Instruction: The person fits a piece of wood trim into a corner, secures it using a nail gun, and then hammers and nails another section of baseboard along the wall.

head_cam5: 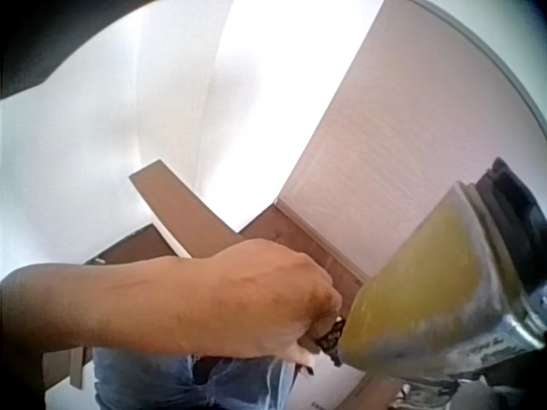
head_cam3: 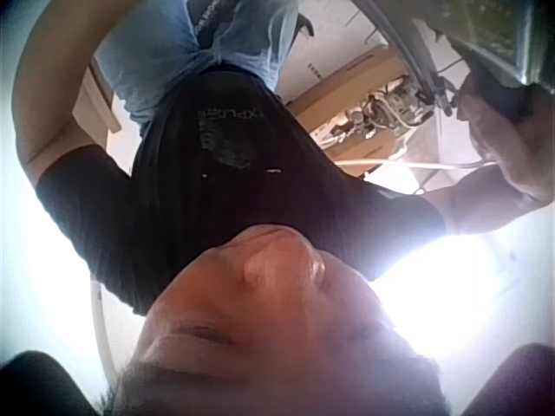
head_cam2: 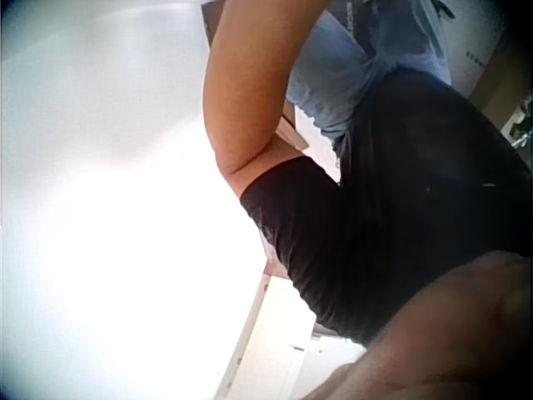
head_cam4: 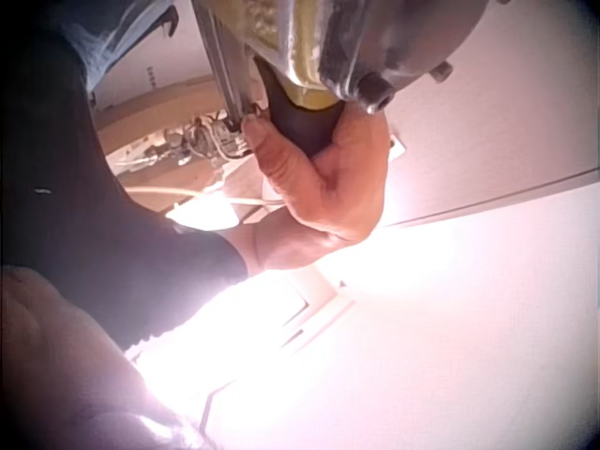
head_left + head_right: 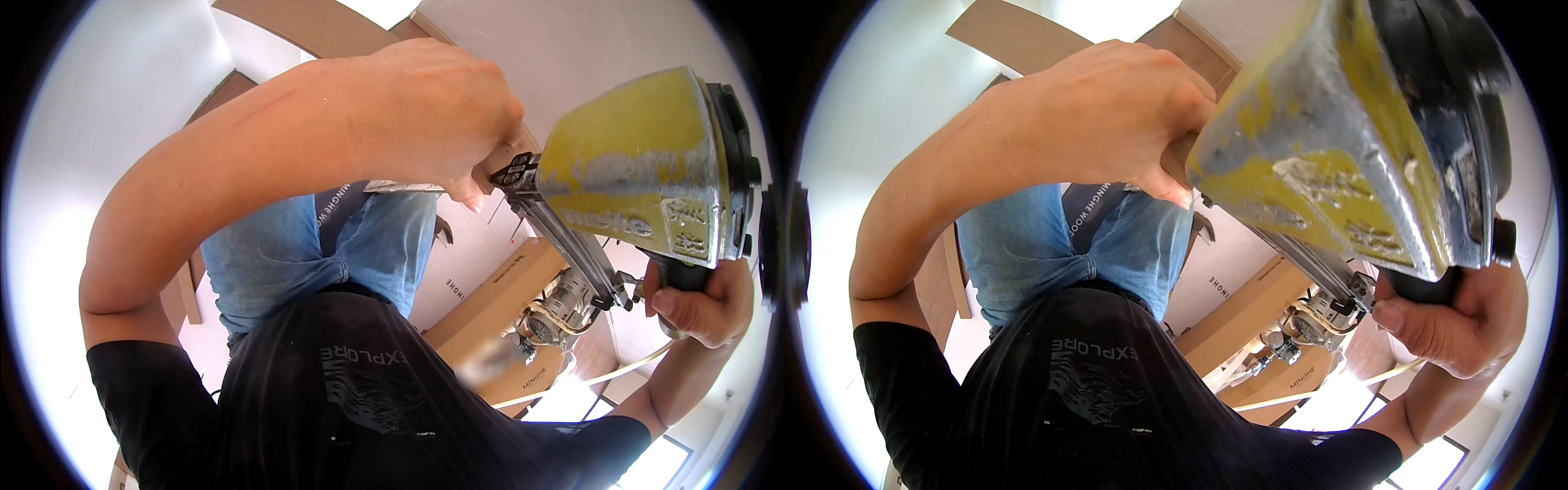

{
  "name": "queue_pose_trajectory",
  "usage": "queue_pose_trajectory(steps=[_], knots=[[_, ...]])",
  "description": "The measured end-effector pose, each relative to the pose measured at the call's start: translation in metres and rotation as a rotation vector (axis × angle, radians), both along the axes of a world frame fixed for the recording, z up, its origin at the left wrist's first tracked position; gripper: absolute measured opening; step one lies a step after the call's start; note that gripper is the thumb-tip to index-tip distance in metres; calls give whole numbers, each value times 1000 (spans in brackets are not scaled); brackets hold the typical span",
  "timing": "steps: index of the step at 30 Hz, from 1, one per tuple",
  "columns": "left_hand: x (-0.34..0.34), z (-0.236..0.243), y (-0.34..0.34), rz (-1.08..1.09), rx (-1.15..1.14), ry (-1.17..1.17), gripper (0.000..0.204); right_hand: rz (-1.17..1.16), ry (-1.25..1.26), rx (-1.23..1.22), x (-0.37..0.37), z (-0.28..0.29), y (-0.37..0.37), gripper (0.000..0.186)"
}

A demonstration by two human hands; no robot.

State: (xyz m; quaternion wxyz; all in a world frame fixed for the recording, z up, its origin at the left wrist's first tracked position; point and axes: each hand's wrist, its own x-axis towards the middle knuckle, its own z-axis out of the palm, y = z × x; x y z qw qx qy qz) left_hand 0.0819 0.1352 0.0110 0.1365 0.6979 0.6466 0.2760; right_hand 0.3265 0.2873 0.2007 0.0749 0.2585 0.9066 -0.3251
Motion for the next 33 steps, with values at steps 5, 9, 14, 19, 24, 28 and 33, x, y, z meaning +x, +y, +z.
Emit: queue_pose_trajectory(steps=[5, 9, 14, 19, 24, 28, 33], knots=[[-2, 3, 1, -19, -25, -11, 34, -2, -55, 72, 4, 6, -1, 67], [0, 7, 3, -23, -96, -37, 33, -15, -1, 49, -4, 4, -10, 68], [0, -2, 6, -29, -37, -41, 35, -151, 54, 47, -4, -4, -13, 79], [2, 0, 4, 10, 3, 77, 44, -177, 60, -106, 6, 9, 5, 80], [2, 7, -1, 9, -141, 138, 57, -205, -161, -378, 15, -12, 48, 67], [-12, -3, -27, 0, -22, 193, 68, -188, -151, -593, 35, -125, 89, 59], [-28, -1, -55, 35, 11, 30, 87, -418, -110, -374, 113, -330, 126, 61]])
